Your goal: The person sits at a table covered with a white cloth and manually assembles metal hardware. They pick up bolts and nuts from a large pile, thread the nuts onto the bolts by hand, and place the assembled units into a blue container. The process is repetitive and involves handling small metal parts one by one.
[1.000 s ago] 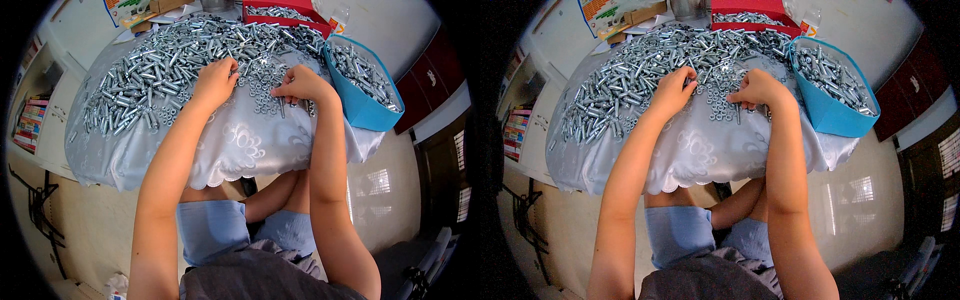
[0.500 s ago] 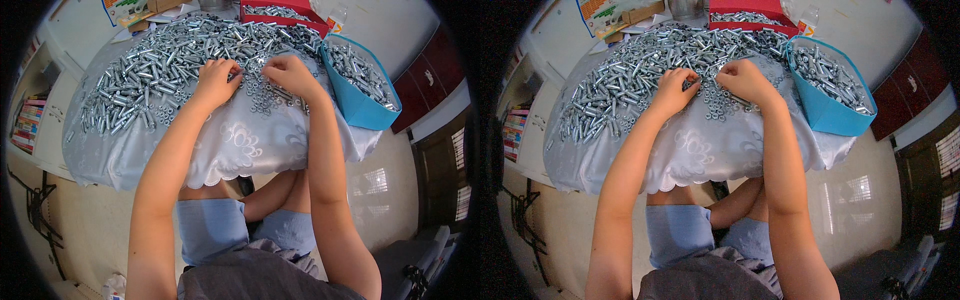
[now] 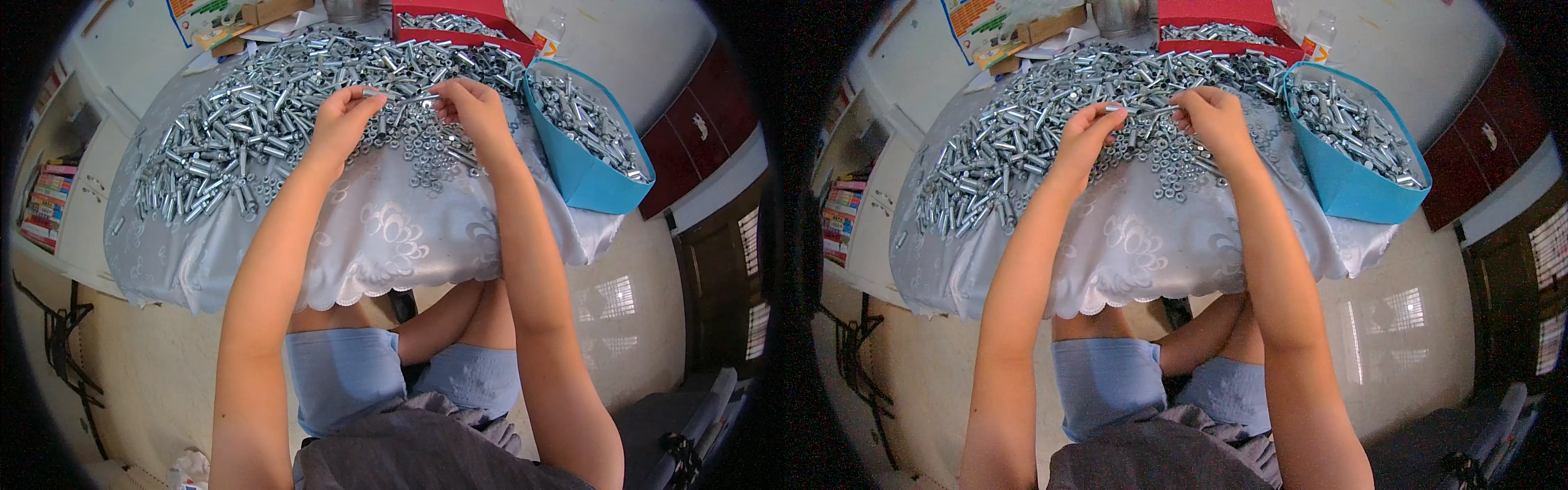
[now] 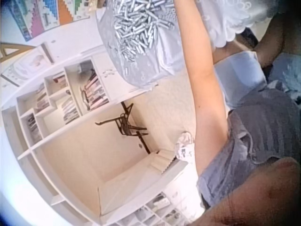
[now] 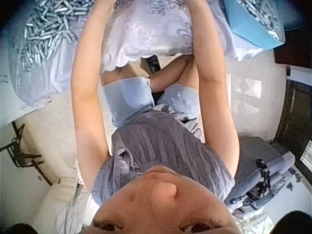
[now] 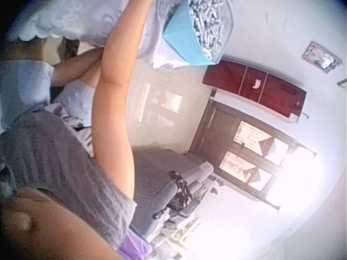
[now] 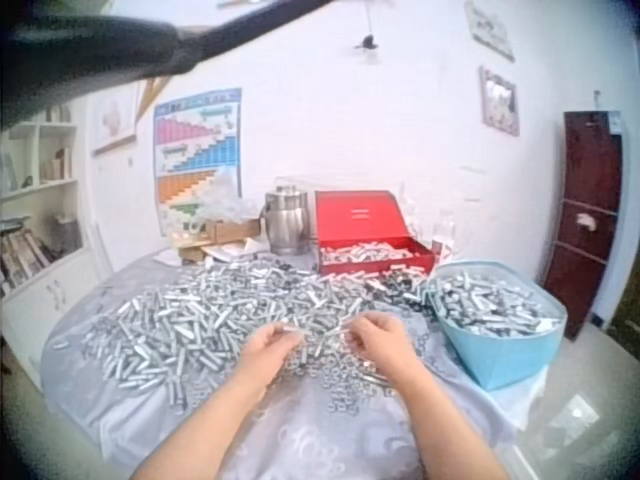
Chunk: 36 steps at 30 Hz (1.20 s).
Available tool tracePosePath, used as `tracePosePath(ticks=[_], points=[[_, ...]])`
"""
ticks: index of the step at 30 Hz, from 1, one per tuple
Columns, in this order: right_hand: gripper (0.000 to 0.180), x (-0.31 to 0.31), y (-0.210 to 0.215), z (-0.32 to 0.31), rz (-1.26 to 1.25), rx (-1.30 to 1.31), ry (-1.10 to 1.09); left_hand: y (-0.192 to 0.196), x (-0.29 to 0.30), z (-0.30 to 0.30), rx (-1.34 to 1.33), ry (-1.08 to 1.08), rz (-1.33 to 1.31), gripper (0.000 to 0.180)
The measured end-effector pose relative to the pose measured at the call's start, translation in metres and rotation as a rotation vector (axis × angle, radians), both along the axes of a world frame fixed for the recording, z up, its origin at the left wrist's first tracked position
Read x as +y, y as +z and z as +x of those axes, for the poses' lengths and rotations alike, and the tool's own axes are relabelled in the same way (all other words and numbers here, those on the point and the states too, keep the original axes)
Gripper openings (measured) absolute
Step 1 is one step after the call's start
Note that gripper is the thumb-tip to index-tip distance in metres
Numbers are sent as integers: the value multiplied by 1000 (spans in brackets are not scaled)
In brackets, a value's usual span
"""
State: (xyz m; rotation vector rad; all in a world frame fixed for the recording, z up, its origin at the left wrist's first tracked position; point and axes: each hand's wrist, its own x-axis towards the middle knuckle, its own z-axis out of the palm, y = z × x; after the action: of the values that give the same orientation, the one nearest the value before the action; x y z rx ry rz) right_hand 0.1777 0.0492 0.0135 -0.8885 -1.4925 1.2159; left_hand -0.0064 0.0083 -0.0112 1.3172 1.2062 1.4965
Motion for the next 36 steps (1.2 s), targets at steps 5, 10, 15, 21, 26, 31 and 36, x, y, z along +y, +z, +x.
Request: tracePosePath(ticks=[5, 10, 15, 21, 26, 31, 36], points=[[20, -1, 3, 4, -102, 90, 0, 3, -1, 2, -14, -26, -37, 23], [20, 1, -1, 5, -128, 35, 58, 5, -3, 4, -57, -41, -46, 24], [22, 0, -2, 6, -149, -1, 94, 10, -5, 9, -57, -52, 27, 25], [34, -7, -5, -6, -163, -18, 230, -1, -4, 12, 133, -94, 173, 24], [47, -11, -2, -10, -318, 58, 363, 3, -9, 15, 483, 51, 277, 22], [54, -24, -2, -18, -162, -98, 461, 3, -16, 17, 516, 41, 312, 24], [51, -18, -2, -15, -271, -19, 383, 0, -12, 17, 598, 61, 423, 19]])
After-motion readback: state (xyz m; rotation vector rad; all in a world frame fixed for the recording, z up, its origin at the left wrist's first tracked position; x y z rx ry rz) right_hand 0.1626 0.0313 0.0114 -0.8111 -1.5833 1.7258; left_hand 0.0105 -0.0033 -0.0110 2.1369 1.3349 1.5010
